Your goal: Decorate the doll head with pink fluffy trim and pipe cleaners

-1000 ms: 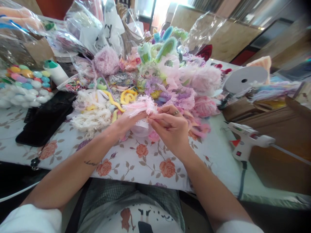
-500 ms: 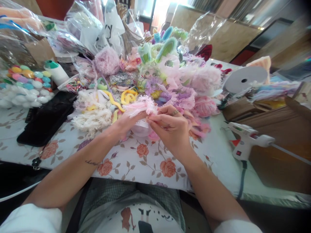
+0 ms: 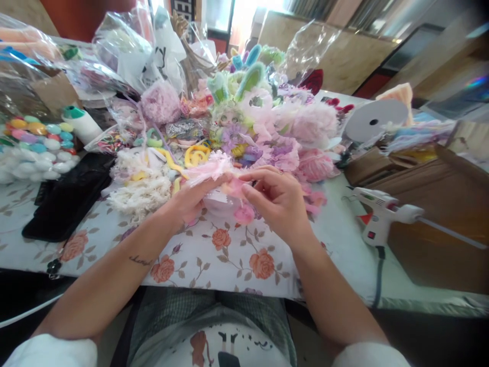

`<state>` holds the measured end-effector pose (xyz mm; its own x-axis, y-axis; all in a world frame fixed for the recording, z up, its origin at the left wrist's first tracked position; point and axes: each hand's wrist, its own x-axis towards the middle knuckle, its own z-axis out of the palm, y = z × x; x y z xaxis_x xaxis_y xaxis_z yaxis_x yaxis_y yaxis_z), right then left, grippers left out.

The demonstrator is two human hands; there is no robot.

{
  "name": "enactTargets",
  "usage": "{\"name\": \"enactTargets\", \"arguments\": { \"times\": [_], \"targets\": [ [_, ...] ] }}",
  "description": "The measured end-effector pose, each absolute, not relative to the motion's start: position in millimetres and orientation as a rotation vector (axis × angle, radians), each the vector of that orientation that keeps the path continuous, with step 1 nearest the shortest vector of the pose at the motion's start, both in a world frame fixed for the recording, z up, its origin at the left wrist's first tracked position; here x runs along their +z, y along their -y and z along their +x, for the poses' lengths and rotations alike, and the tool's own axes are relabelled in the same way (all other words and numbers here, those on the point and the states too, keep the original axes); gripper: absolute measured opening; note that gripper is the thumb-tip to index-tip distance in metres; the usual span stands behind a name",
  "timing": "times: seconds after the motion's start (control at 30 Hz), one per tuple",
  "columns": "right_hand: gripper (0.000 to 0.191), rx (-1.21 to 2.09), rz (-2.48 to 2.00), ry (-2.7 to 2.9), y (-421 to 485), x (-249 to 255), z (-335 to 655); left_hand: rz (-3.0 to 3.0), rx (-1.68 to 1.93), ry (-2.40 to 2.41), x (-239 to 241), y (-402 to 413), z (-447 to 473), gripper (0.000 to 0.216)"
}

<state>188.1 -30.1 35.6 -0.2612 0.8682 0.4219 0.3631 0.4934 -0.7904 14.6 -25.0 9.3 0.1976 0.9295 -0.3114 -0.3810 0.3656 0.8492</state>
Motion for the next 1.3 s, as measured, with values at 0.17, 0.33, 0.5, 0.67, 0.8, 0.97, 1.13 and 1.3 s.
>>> {"name": "enactTargets", "arguments": {
  "times": [0.17, 0.33, 0.5, 0.67, 0.8, 0.97, 1.13, 1.3],
  "targets": [
    [0.014, 0.939, -1.083, 1.728, 27.9, 36.2, 199.3, 0.678, 1.036, -0.881, 8.7, 24.4, 15.5, 0.023],
    [0.019, 0.955, -1.075, 1.722, 28.4, 37.1, 204.8, 0.631, 1.034, -0.835, 5.2, 21.7, 15.2, 0.023],
    [0.008, 0.690, -1.081, 1.836, 30.4, 36.6, 203.9, 0.594, 1.049, -0.821, 4.9, 21.4, 16.2, 0.022],
    [0.011, 0.780, -1.023, 1.819, 31.4, 31.0, 202.0, 0.586, 1.038, -0.812, 4.4, 21.3, 16.2, 0.020],
    [0.014, 0.879, -1.022, 1.769, 30.9, 26.7, 200.9, 0.597, 1.010, -0.780, 2.8, 22.3, 15.2, 0.017],
    [0.016, 1.023, -0.993, 1.681, 30.1, 24.7, 200.3, 0.715, 0.947, -0.743, 3.3, 24.2, 14.1, 0.033],
    [0.015, 1.044, -0.978, 1.647, 30.7, 23.1, 200.6, 0.811, 0.851, -0.740, 0.0, 24.4, 12.5, 0.030],
    [0.014, 0.999, -0.994, 1.687, 32.7, 20.1, 200.1, 0.820, 0.851, -0.777, -6.1, 22.8, 10.9, 0.022]
  ]
}}
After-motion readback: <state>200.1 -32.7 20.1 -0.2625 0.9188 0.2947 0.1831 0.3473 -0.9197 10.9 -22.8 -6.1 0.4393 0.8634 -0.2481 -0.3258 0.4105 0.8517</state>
